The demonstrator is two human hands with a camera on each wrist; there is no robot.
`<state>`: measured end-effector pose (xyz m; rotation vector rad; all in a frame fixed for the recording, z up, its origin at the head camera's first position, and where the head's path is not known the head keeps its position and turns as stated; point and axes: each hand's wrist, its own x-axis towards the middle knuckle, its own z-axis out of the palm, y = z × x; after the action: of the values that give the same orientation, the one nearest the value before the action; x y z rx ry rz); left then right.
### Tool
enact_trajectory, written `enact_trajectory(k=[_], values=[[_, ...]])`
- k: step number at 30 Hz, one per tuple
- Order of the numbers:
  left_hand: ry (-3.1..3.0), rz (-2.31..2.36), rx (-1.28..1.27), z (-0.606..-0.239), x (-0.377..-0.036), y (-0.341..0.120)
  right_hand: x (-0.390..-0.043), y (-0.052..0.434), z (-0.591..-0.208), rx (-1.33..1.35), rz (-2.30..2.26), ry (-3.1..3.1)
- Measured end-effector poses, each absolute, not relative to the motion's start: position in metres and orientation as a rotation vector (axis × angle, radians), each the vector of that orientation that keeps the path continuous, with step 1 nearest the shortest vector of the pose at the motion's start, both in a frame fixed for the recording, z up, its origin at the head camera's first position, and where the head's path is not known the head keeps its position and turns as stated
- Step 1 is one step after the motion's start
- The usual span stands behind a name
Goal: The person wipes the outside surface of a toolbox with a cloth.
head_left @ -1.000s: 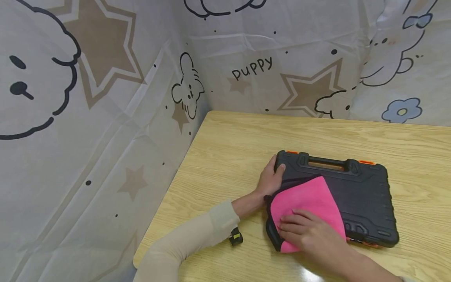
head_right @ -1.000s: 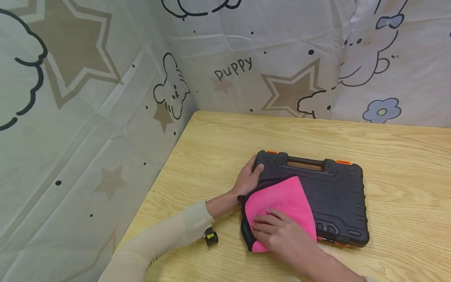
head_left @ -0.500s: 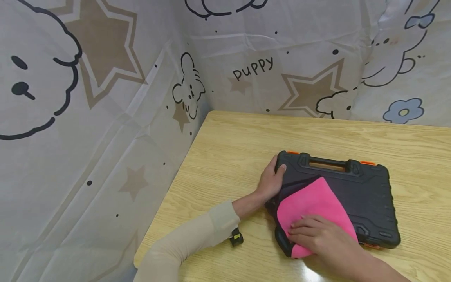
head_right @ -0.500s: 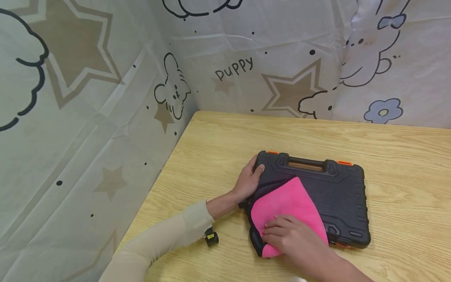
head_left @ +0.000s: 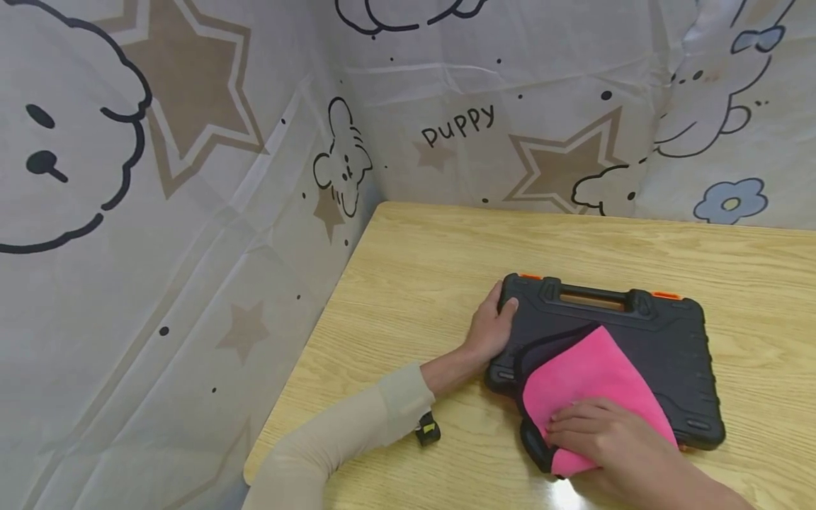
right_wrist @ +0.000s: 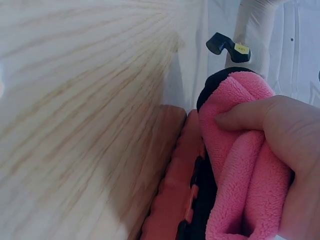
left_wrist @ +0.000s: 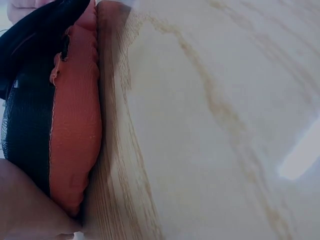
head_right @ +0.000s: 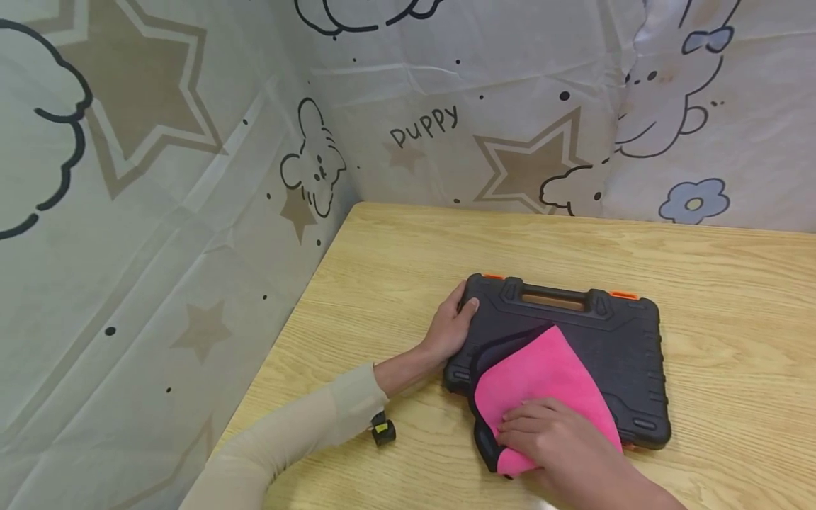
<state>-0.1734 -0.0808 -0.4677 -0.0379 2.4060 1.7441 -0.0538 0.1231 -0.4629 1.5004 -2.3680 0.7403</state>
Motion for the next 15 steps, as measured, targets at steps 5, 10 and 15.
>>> enact_trajectory(k=[5, 10, 15], values=[[2.390, 1.753, -0.043, -0.467, -0.173, -0.081, -0.053, 0.132, -0.464, 1.494, 0.738, -2.408], [2.360, 1.781, -0.035, -0.469, -0.175, -0.081, -0.052, 0.142, -0.465, 1.487, 0.739, -2.427], [2.364, 1.778, -0.042, -0.469, -0.175, -0.081, -0.051, 0.151, -0.466, 1.473, 0.760, -2.455]])
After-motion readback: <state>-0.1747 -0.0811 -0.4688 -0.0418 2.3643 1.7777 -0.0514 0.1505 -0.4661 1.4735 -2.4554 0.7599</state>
